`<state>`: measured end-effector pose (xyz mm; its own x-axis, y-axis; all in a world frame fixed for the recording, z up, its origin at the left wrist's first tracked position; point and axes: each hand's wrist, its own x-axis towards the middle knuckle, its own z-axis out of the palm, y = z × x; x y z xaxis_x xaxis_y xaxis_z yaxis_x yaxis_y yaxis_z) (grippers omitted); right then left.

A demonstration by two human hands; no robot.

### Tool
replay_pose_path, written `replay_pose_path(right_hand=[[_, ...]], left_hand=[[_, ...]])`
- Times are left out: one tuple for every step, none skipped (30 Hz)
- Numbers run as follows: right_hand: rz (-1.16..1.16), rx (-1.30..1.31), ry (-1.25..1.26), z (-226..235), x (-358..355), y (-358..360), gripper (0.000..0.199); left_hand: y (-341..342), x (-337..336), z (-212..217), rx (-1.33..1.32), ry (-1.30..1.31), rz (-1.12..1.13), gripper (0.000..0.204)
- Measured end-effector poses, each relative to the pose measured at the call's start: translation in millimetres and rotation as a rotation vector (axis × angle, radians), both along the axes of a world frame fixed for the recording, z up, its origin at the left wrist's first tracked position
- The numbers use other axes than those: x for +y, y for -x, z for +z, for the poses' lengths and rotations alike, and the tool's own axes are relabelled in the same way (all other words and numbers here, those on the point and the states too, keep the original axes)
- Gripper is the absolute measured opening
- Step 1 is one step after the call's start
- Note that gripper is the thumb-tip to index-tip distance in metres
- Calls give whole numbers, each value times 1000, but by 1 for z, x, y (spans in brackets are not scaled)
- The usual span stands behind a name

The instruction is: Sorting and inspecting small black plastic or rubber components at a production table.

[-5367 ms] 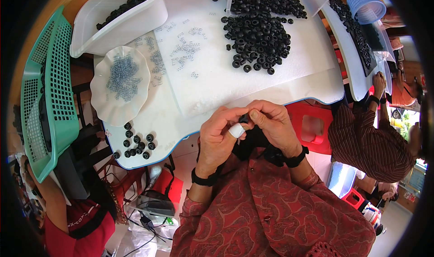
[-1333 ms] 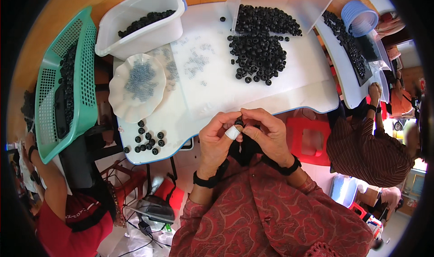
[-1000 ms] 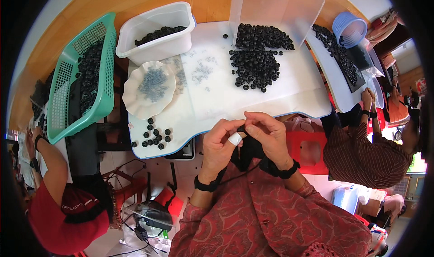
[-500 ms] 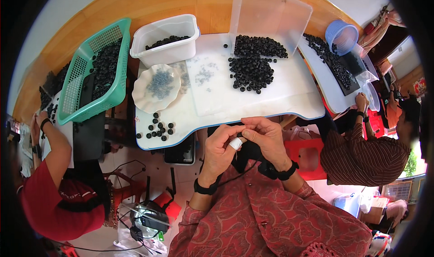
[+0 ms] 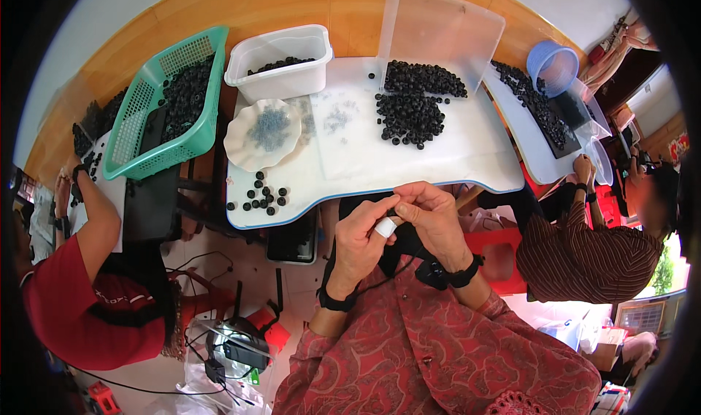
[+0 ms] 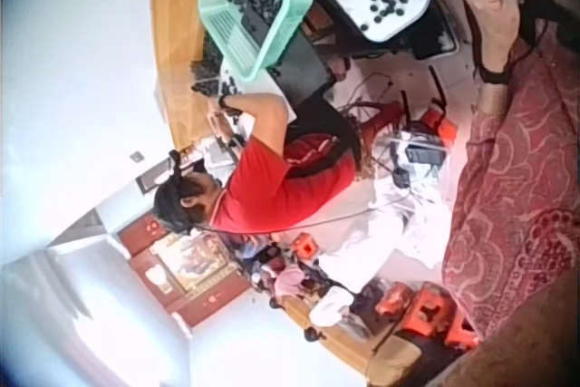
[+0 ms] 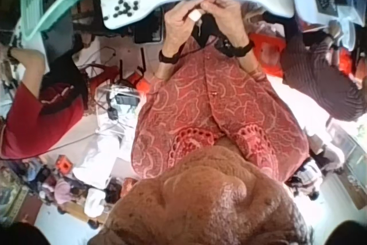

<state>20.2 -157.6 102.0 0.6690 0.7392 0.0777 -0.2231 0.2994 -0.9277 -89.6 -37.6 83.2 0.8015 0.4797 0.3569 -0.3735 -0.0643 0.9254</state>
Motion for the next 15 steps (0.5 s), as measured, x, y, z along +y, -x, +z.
replay_pose_path(right_hand=[[-2, -5, 1, 1, 1, 0, 23], [8, -13, 1, 3, 1, 1, 23], [18, -22, 2, 4, 1, 1, 24], [27, -31, 2, 7, 1, 2, 24], [47, -51, -6, 10, 2, 3, 26], [49, -67, -4, 13, 3, 4, 26], [52, -83, -2, 14, 3, 5, 27], [55, -101, 0, 15, 4, 6, 28], [60, -87, -4, 14, 5, 6, 28], [66, -74, -8, 14, 5, 6, 29], [70, -66, -14, 15, 6, 5, 29], [72, -29, -32, 14, 6, 5, 30], [74, 8, -50, 13, 5, 7, 30], [73, 40, -70, 12, 5, 7, 31], [53, 58, -74, 10, 6, 9, 31]], left_hand=[[0, 0, 0, -5, 18, -1, 35], [1, 0, -1, -16, 52, -16, 36], [1, 0, 0, -19, 59, -17, 36], [2, 0, 1, -22, 66, -19, 37], [3, 0, 1, -29, 115, -38, 37], [4, 0, 1, -39, 111, -36, 37], [5, 0, 2, -50, 108, -34, 37], [5, 0, 2, -62, 104, -31, 37], [5, 0, 1, -68, 86, -22, 37], [5, 0, -1, -74, 69, -12, 37], [3, 1, -1, -85, 50, -5, 37], [3, 0, 0, -70, 16, 13, 36], [4, -1, 2, -56, -18, 32, 36], [3, -1, 3, -45, -54, 48, 35], [1, 0, 2, -49, -100, 69, 35]])
